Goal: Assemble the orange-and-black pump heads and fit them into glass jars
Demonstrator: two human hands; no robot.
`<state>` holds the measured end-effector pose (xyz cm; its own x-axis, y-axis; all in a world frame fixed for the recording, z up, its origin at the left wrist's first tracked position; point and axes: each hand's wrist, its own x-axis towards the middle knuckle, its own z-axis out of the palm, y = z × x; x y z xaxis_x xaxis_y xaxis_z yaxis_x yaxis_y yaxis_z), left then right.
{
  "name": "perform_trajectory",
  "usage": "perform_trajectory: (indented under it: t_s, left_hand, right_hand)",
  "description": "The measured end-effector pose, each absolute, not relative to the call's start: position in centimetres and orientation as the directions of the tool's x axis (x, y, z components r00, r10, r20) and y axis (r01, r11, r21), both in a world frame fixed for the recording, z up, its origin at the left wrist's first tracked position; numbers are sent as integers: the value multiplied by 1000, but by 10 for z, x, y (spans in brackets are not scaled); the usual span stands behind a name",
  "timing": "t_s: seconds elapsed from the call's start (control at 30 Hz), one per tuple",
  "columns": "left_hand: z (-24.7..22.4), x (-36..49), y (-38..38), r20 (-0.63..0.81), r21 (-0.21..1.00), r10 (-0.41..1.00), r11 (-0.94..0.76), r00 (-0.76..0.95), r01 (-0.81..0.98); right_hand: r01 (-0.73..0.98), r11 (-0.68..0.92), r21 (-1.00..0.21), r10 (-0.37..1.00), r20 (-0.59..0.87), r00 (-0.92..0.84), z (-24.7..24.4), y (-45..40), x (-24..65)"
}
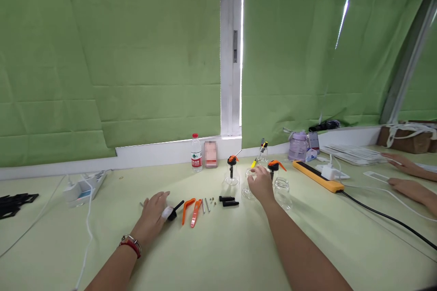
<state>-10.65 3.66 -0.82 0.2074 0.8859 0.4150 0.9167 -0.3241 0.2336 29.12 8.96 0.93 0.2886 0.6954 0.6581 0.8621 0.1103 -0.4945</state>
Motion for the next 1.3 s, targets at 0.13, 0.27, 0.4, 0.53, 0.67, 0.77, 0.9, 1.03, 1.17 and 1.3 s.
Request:
perform_trajectory:
  t_s: [0.13,0.27,0.4,0.53,0.67,0.77,0.9,1.03,1.17,1.3]
  left_hand:
    - [-6,-96,32,320,203,886,-411,336,889]
    - [-3,-106,31,324,249,907,-356,269,901]
    - [-2,-122,32,314,295,919,-334,239,895]
    - [-1,-128,31,280,333,933,-316,226,888]
    - [-2,-127,30,280,360,932,-324,231,875]
    - [-3,-125,29,287,378,933,-319,218,869]
    - [-1,-123,26,314,385,928,-315,198,867]
    - [0,-122,24,330,358,922,-321,202,877]
    - [2,-118,24,386,349,907,-310,166,884]
    - [17,-91,13,424,430,897,-324,129,842]
  right_hand:
    - [903,58,-426,682,677,276,10,86,294]
    - [923,45,-382,659,706,260,21,82,301]
    - [936,-66,-347,633,710,308,53,84,326]
    - [957,-201,-207,872,407,272,82,100,365]
    - [971,-181,-154,946,243,215,88,116,392]
    - [978,-166,-128,962,198,189,84,119,401]
    - [981,-154,-115,954,242,178,86,110,405]
    - [976,-194,-93,889,404,216,107,90,399]
    - [995,-88,-40,635,767,87,140,51,367]
    - [963,253,-94,612,786,-84,154,3,311]
